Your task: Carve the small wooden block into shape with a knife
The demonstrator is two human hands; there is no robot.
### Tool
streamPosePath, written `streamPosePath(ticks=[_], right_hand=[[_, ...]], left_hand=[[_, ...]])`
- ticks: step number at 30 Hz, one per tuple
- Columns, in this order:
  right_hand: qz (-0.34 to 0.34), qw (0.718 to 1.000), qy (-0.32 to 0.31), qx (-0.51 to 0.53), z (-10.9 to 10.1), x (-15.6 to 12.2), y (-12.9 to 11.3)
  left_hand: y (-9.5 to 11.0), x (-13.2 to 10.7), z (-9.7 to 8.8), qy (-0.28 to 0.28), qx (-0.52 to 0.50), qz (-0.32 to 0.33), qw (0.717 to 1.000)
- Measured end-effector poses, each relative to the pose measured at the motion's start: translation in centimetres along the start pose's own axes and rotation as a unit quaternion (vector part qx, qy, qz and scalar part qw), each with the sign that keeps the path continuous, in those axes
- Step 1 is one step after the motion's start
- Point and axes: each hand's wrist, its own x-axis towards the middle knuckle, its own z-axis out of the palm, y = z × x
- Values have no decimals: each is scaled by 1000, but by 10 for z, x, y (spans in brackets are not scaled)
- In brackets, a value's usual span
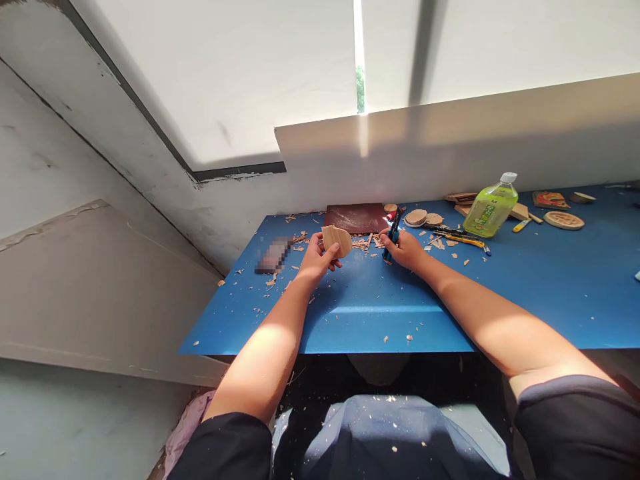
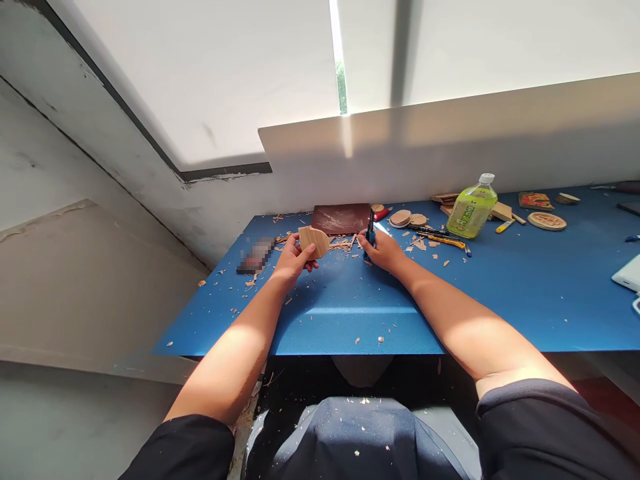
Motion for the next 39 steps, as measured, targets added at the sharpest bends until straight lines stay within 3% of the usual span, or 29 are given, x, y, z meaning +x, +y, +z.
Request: streamPosePath(ticks=[4,14,20,24,30,36,39], right_hand=[[-12,1000,-7,25,0,0,-10],[-53,990,-62,-117,-4,-5,-20],[-52,979,-62,-186,-5,-7,-30],[-43,975,-72,-204,-8,-8,-42],[-61,969,-98,-217,-7,-11,-58],[-35,957,-146,-248,-5,-10,-69],[-21,952,-159,-260,-5,-9,-72]], left_hand=[[8,-4,4,-10,-36,-8,999],[25,-10,1,-54,-192,-120,972],[20,-16,10,-26,-71,-86,993],[16,-20,16,-47,32,-43,997],[20,-26,21,-89,129,-40,987],[27,-33,29,-146,99,-40,984],[29,-36,32,-142,85,-41,985]])
